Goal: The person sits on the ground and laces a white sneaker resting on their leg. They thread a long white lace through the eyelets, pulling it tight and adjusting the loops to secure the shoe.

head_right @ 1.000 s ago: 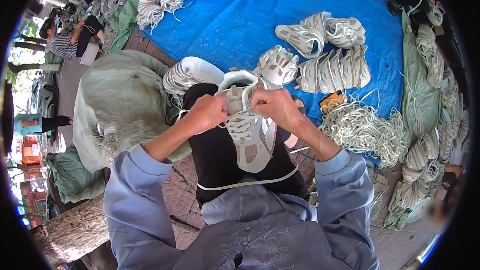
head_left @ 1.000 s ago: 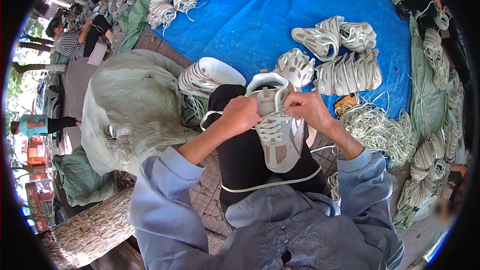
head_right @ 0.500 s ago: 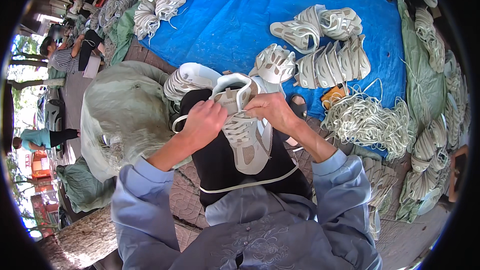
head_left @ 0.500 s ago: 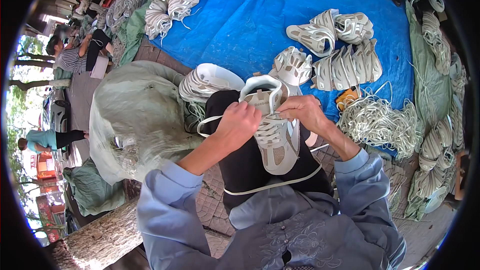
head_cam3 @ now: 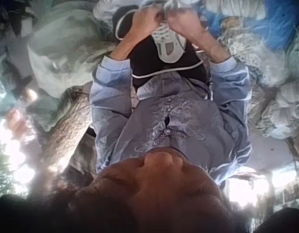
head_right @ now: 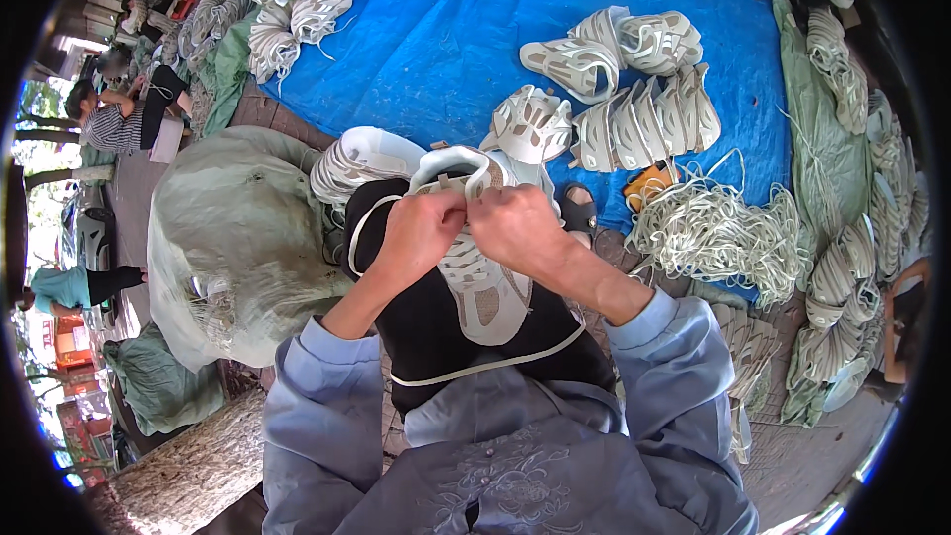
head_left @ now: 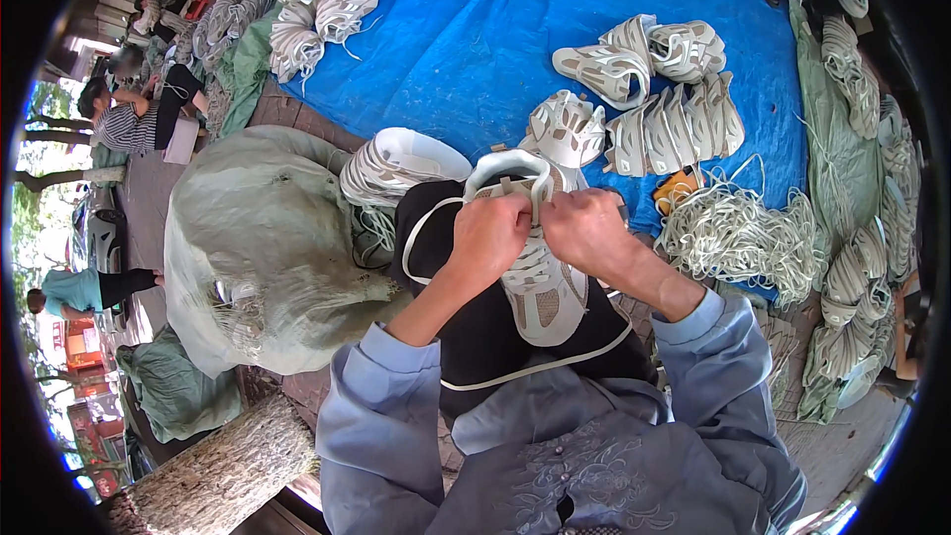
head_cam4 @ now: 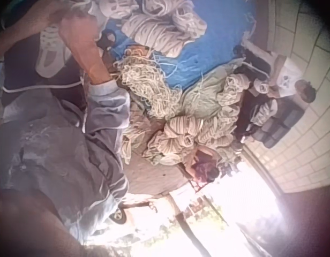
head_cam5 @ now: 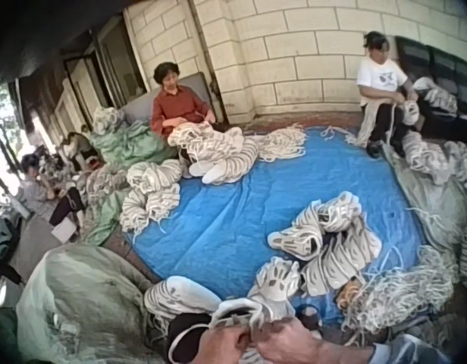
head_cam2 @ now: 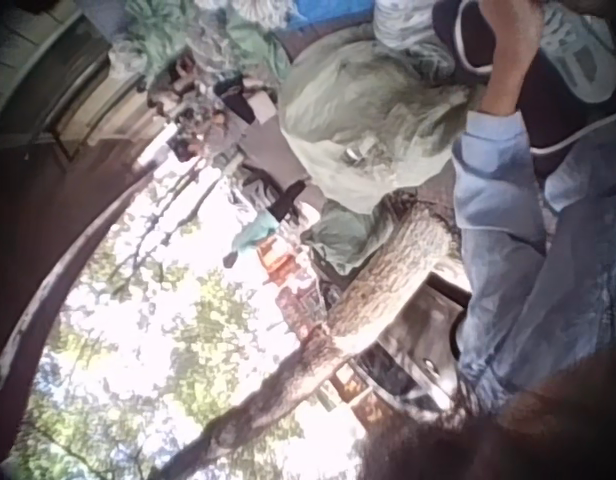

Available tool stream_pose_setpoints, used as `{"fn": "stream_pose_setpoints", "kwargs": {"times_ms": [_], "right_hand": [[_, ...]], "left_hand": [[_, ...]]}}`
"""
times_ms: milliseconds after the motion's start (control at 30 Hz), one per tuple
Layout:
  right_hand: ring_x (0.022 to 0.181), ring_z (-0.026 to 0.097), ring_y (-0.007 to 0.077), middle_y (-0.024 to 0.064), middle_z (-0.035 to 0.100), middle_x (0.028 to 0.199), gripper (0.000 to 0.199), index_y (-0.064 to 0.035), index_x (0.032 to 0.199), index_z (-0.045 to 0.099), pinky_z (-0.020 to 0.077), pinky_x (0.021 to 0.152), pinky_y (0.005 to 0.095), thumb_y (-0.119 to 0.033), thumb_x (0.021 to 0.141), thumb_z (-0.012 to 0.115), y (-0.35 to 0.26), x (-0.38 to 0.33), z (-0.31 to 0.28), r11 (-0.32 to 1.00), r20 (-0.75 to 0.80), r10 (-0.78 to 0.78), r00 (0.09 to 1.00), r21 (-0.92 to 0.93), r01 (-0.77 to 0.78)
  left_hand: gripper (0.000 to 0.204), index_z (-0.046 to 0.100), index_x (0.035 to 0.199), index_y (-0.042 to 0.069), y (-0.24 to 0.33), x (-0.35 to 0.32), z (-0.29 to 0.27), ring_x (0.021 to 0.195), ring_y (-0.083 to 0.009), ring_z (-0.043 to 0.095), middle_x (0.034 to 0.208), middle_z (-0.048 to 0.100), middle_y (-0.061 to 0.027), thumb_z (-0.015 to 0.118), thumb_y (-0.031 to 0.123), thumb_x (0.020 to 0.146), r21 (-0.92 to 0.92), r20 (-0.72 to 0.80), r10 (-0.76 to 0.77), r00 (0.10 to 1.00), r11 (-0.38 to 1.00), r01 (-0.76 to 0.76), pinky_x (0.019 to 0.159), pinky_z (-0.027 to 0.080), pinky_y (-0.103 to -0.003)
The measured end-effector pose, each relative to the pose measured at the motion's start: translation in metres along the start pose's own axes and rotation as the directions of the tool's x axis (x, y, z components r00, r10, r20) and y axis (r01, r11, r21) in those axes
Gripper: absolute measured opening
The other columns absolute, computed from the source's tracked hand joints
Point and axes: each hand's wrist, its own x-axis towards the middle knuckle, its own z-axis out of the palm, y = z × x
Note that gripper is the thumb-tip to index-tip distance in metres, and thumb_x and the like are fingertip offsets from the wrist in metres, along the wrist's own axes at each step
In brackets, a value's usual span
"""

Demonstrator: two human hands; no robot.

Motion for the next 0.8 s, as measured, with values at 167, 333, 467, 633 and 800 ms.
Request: {"fn": "stream_pose_setpoints", "kwargs": {"times_ms": [167, 333, 467, 633, 800], "right_hand": [[0.054, 0.057, 0.0234, 0.009, 0.052, 0.059, 0.005, -0.0032, 0.058, 0.053, 0.0457, 0.046, 0.0324, -0.007, 0.059, 0.055, 0.001, -0.002, 0.005, 0.999, 0.033, -0.035, 0.999, 0.001, 0.035], [0.058, 0.056, 0.022, 0.0047, 0.054, 0.063, 0.009, -0.0074, 0.061, 0.054, 0.0445, 0.051, 0.032, -0.01, 0.06, 0.063, 0.03, -0.006, 0.008, 0.933, 0.038, 0.047, 0.998, 0.355, -0.057], [0.062, 0.056, 0.0217, 0.0038, 0.054, 0.065, 0.013, -0.0072, 0.067, 0.055, 0.0444, 0.054, 0.0323, -0.01, 0.06, 0.066, 0.022, 0.0, 0.007, 0.921, -0.009, 0.091, 0.996, 0.382, -0.08], [0.066, 0.055, 0.0228, 0.0057, 0.053, 0.066, 0.015, -0.0054, 0.07, 0.051, 0.0446, 0.06, 0.0343, -0.008, 0.062, 0.063, 0.015, 0.001, -0.004, 0.82, 0.192, 0.121, 0.974, 0.534, -0.207], [0.064, 0.055, 0.0215, 0.0058, 0.054, 0.067, 0.018, -0.0066, 0.077, 0.057, 0.0441, 0.058, 0.0321, -0.008, 0.062, 0.066, 0.03, -0.003, 0.002, 0.689, 0.245, 0.178, 0.953, 0.66, -0.299]], "left_hand": [[0.007, 0.06, 0.072, 0.006, -0.001, 0.002, 0.004, 0.061, -0.0322, 0.057, 0.063, 0.057, -0.0157, 0.054, 0.009, 0.07, -0.04, 0.035, 0.001, 0.999, 0.999, 0.0, 0.055, 0.044, -0.039], [0.009, 0.062, 0.067, 0.006, -0.013, 0.026, 0.002, 0.063, -0.033, 0.058, 0.064, 0.058, -0.0164, 0.054, 0.009, 0.068, -0.098, 0.275, 0.142, 0.951, 0.988, -0.12, 0.058, 0.045, -0.041], [0.012, 0.061, 0.074, 0.003, -0.021, 0.031, -0.003, 0.063, -0.0337, 0.056, 0.069, 0.057, -0.0187, 0.054, 0.012, 0.069, -0.021, 0.439, 0.118, 0.891, 0.992, -0.121, 0.058, 0.043, -0.04], [0.012, 0.061, 0.07, 0.001, -0.021, 0.001, -0.045, 0.055, -0.0189, 0.057, 0.06, 0.058, -0.0113, 0.053, 0.009, 0.074, -0.18, 0.483, -0.124, 0.867, 0.955, 0.237, 0.049, 0.043, -0.03], [0.01, 0.056, 0.08, -0.003, -0.006, -0.05, -0.14, 0.041, -0.0067, 0.039, 0.057, 0.049, -0.0034, 0.053, 0.006, 0.08, -0.87, 0.304, -0.176, 0.936, 0.348, 0.348, 0.039, 0.032, -0.022]]}}
